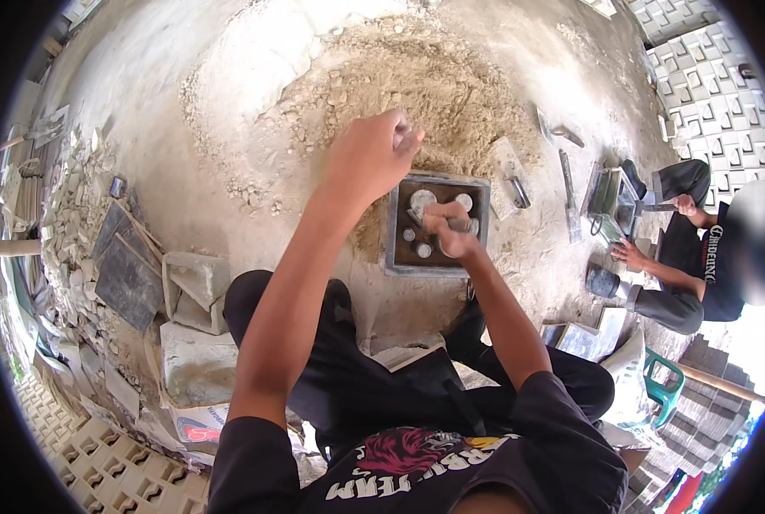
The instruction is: The person uses a trowel to scoop sand into a square metal mold with circular cutouts, leveling the surface by hand and with the tool.
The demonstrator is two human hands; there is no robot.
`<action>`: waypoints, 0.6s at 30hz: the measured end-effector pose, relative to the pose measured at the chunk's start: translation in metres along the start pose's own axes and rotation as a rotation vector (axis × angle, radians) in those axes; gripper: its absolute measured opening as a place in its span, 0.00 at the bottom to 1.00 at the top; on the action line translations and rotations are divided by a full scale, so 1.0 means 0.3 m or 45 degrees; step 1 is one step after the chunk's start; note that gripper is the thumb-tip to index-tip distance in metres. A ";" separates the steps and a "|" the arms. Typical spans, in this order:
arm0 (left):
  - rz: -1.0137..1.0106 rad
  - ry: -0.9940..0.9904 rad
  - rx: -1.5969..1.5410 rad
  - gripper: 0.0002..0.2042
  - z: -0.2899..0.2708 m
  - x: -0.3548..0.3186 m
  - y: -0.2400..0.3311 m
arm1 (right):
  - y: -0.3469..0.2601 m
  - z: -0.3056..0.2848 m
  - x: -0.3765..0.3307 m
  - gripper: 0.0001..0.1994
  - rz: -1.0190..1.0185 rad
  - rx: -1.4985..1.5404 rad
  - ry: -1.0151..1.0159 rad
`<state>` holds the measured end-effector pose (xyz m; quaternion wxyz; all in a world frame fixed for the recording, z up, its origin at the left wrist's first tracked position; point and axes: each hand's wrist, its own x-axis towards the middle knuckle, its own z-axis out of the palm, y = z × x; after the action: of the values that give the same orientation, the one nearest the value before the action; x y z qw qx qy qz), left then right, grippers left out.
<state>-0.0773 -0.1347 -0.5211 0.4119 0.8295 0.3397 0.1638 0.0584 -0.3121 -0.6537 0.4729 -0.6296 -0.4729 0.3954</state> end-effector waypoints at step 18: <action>0.307 -0.487 0.547 0.08 0.539 -0.220 -0.329 | 0.118 0.061 -0.125 0.25 -0.087 0.315 0.893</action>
<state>-0.0776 -0.2310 -0.6971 0.2614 0.9476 0.1822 -0.0231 0.0399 -0.3483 -0.6907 0.6916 -0.6486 -0.2517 0.1939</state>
